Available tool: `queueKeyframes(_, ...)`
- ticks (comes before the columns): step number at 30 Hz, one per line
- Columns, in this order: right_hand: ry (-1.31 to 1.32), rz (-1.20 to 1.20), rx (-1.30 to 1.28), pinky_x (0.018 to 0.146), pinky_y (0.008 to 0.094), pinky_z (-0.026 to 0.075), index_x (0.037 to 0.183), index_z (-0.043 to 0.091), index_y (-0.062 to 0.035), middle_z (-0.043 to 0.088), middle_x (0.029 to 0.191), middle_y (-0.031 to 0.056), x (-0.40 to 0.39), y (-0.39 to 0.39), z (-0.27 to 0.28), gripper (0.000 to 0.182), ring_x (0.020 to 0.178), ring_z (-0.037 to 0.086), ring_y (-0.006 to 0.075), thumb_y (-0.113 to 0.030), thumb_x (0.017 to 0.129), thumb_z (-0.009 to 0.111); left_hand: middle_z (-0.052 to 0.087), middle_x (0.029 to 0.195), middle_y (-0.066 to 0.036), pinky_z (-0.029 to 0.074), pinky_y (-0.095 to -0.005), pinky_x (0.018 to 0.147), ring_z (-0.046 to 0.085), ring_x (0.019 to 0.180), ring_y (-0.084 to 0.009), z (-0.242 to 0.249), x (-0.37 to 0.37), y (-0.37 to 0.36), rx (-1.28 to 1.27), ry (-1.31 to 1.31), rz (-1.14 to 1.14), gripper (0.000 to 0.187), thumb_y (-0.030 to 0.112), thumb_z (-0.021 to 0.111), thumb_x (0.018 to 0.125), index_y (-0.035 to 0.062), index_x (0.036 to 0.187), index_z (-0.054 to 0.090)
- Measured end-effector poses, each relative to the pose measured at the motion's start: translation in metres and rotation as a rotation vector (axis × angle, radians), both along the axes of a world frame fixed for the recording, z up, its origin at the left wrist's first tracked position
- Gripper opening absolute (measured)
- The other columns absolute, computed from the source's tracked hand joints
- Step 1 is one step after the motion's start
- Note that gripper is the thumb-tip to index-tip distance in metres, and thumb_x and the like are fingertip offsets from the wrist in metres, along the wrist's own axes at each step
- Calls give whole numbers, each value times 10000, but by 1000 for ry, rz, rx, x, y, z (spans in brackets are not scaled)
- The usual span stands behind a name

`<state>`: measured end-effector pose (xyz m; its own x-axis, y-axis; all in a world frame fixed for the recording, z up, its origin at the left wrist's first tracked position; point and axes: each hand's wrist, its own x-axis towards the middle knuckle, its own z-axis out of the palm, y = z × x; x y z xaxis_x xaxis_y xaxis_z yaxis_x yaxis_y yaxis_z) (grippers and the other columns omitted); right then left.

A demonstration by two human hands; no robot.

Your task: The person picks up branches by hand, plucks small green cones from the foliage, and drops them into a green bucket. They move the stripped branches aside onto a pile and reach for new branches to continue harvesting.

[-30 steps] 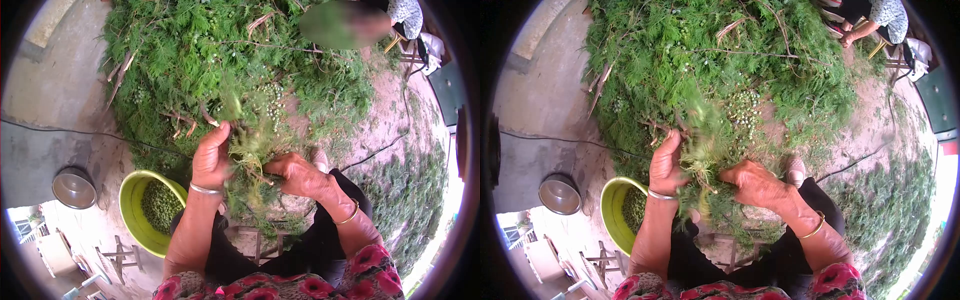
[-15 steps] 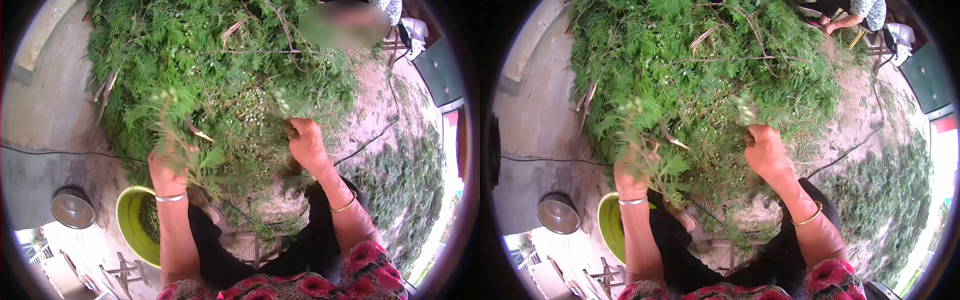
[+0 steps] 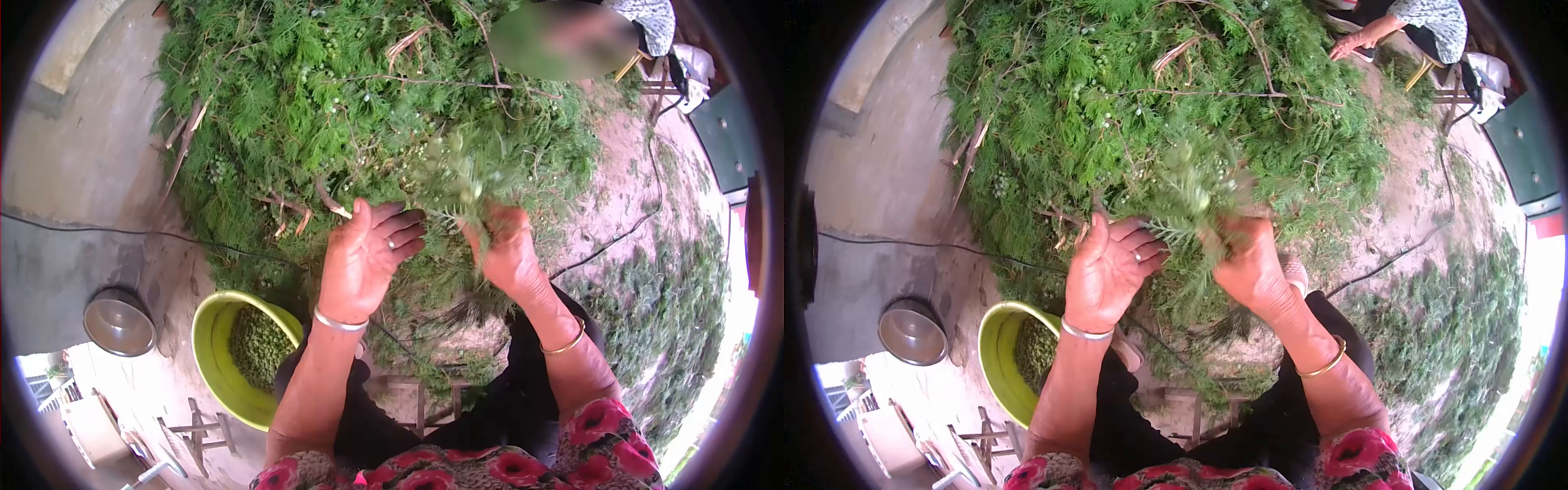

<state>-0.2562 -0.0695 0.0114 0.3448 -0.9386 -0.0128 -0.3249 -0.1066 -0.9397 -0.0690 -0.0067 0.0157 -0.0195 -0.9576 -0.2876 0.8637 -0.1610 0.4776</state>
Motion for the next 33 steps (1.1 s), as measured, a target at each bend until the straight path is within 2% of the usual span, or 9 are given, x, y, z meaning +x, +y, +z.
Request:
queueKeyframes(1, 178, 138, 3, 737, 379, 468, 954, 605, 2, 625, 800, 155, 1, 1, 7, 217, 788, 612, 285, 21, 739, 589, 594, 1074, -183, 488, -428, 831, 609, 939, -304, 0, -2, -1, 5, -1, 7, 561, 420, 561, 882, -55, 1169, 477)
queueKeyframes(2, 234, 343, -406, 727, 405, 477, 1063, 581, -11, 619, 810, 168, -2, -1, 11, 438, 776, 595, 358, 41, 628, 577, 593, 1080, -167, 492, -427, 825, 614, 908, -296, 2, -6, -2, 66, 30, 77, 545, 421, 554, 887, -46, 1161, 487)
queueKeyframes(5, 304, 432, -654, 645, 433, 490, 1112, 557, -24, 614, 805, 170, 5, -1, 4, 570, 717, 595, 376, 40, 546, 567, 625, 1017, -104, 500, -388, 807, 623, 835, -230, 2, 1, 6, 79, 140, 44, 382, 300, 608, 880, -11, 1093, 548)
queueKeyframes(8, 477, 506, -381, 701, 454, 475, 1049, 533, 15, 598, 849, 208, 8, 4, 7, 462, 772, 594, 380, 38, 589, 567, 658, 846, -40, 483, -278, 761, 613, 789, -141, -17, 1, 3, 378, -143, 235, 165, -46, 684, 743, 9, 892, 639)
queueKeyframes(13, 539, 669, -43, 732, 431, 476, 1069, 488, 53, 594, 841, 238, 8, 4, 20, 435, 870, 603, 357, -69, 685, 650, 659, 853, -42, 473, -266, 754, 609, 790, -130, -14, -3, 4, 315, -321, 251, 151, -45, 675, 748, 12, 884, 644)
queueKeyframes(16, 178, 639, -1, 541, 354, 400, 873, 529, 46, 505, 620, 135, 9, -4, 15, 339, 567, 477, 198, -237, 787, 695, 658, 866, -37, 466, -282, 771, 600, 812, -130, -15, -2, 5, 216, -335, 209, 152, -17, 659, 772, 18, 920, 644)
queueKeyframes(23, -211, 310, 251, 480, 279, 325, 713, 524, 24, 375, 547, 37, 17, 0, 7, 216, 533, 358, 75, -112, 840, 634, 637, 863, -35, 468, -251, 682, 580, 801, -106, 7, 9, 8, -10, -299, 253, 230, 172, 657, 847, 12, 1007, 621)
queueKeyframes(28, -83, 271, 70, 475, 276, 324, 706, 521, 19, 381, 546, 33, 18, -2, 19, 196, 531, 355, 72, -93, 825, 630, 598, 740, -5, 438, -205, 559, 565, 671, -72, 19, 4, 1, -24, -1246, 832, 271, 157, 714, 800, -14, 986, 618)
queueKeyframes(33, 107, 207, 26, 526, 342, 415, 747, 588, 24, 531, 603, 170, 25, 5, 15, 111, 523, 502, 192, -80, 779, 612, 603, 687, -52, 426, -251, 488, 560, 558, -123, 18, -11, 10, -504, -1890, 521, 328, 155, 795, 672, 11, 923, 643)
